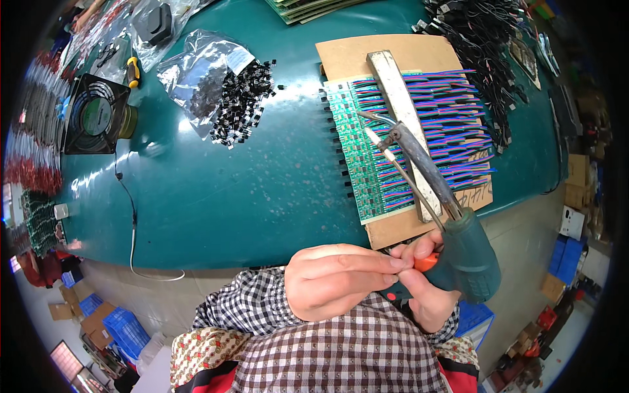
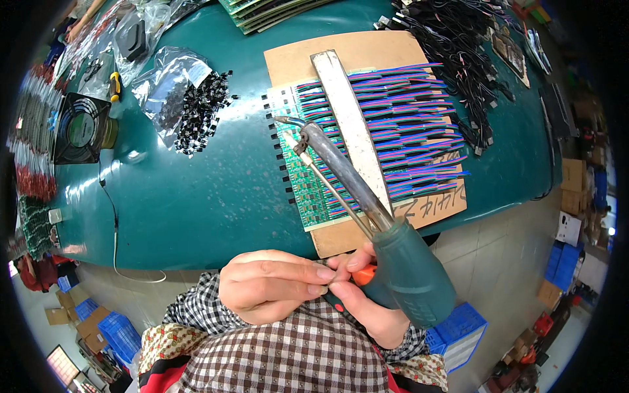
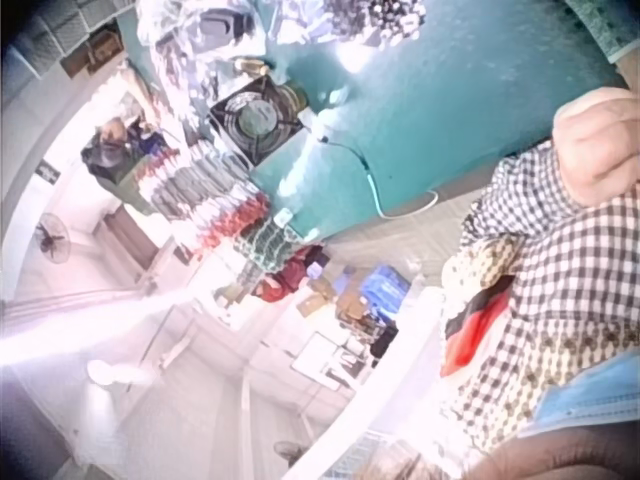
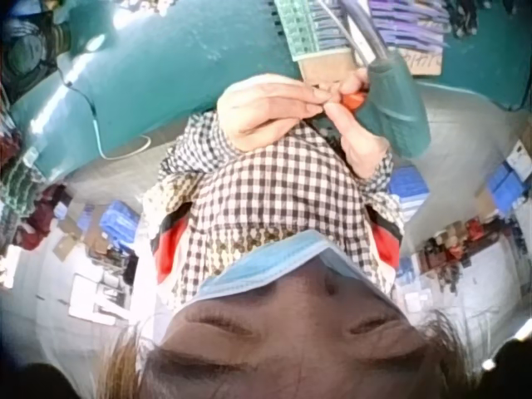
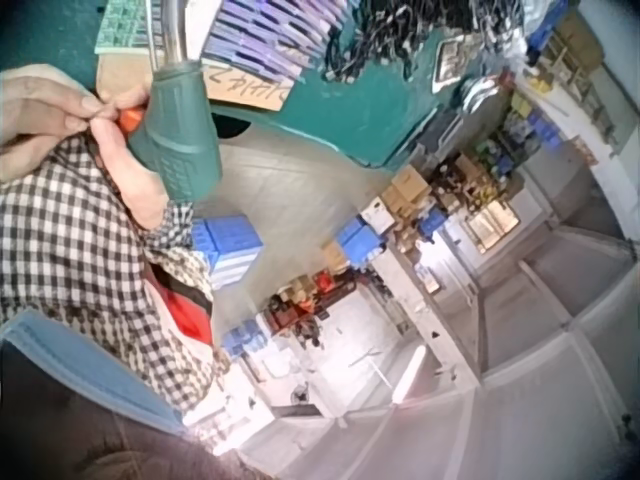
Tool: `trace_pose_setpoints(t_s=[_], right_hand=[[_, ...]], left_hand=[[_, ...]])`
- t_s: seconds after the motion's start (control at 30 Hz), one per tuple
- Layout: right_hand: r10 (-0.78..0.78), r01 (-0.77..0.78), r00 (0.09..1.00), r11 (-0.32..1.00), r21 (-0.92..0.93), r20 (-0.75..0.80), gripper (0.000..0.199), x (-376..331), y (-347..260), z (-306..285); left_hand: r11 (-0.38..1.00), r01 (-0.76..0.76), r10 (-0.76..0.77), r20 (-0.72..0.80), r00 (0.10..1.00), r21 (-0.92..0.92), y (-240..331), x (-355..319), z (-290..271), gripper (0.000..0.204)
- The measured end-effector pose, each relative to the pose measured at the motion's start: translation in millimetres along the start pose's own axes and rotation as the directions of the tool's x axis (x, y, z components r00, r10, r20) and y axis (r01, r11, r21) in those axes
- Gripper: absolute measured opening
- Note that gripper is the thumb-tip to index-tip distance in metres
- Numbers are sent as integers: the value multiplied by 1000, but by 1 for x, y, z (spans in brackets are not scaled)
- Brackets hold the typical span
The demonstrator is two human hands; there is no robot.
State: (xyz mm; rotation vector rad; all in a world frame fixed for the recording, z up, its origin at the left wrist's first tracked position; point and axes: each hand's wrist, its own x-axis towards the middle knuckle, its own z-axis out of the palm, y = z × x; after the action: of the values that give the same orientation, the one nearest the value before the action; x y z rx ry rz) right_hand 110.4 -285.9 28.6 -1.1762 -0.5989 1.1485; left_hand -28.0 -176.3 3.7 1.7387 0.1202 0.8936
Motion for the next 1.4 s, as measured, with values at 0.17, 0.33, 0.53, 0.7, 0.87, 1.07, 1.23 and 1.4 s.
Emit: trace_pose_setpoints(t_s=[0.17,0.33,0.53,0.7,0.87,1.07,1.23,1.4], right_hand=[[5,6,997,989,-145,73,51,-1,-1,-1],[59,-61,998,996,-66,-33,47,-1,-3,7],[-38,42,999,968,-248,22,44,2,4,9],[-34,20,998,977,-214,-59,41,3,7,16],[-20,15,1000,969,-246,-17,39,2,4,15],[-177,139,949,977,-160,-259,38,-14,8,5],[-220,196,965,967,-163,-142,39,-22,14,-8],[-182,167,972,980,-112,-149,41,-33,21,-14]], left_hand=[[998,-3,3,3,1000,60,2,-1,-2,17],[933,314,-325,-35,945,-176,11,1,-2,17],[712,601,-629,51,776,-362,21,-1,-7,14],[686,637,-681,-2,732,-353,23,-2,-3,13],[760,598,-620,-7,785,-253,20,2,-14,10],[456,683,-875,-145,463,-571,-11,3,-14,9],[418,696,-892,-116,438,-584,-15,6,-10,9],[378,734,-907,-67,416,-564,-16,10,-12,10]])
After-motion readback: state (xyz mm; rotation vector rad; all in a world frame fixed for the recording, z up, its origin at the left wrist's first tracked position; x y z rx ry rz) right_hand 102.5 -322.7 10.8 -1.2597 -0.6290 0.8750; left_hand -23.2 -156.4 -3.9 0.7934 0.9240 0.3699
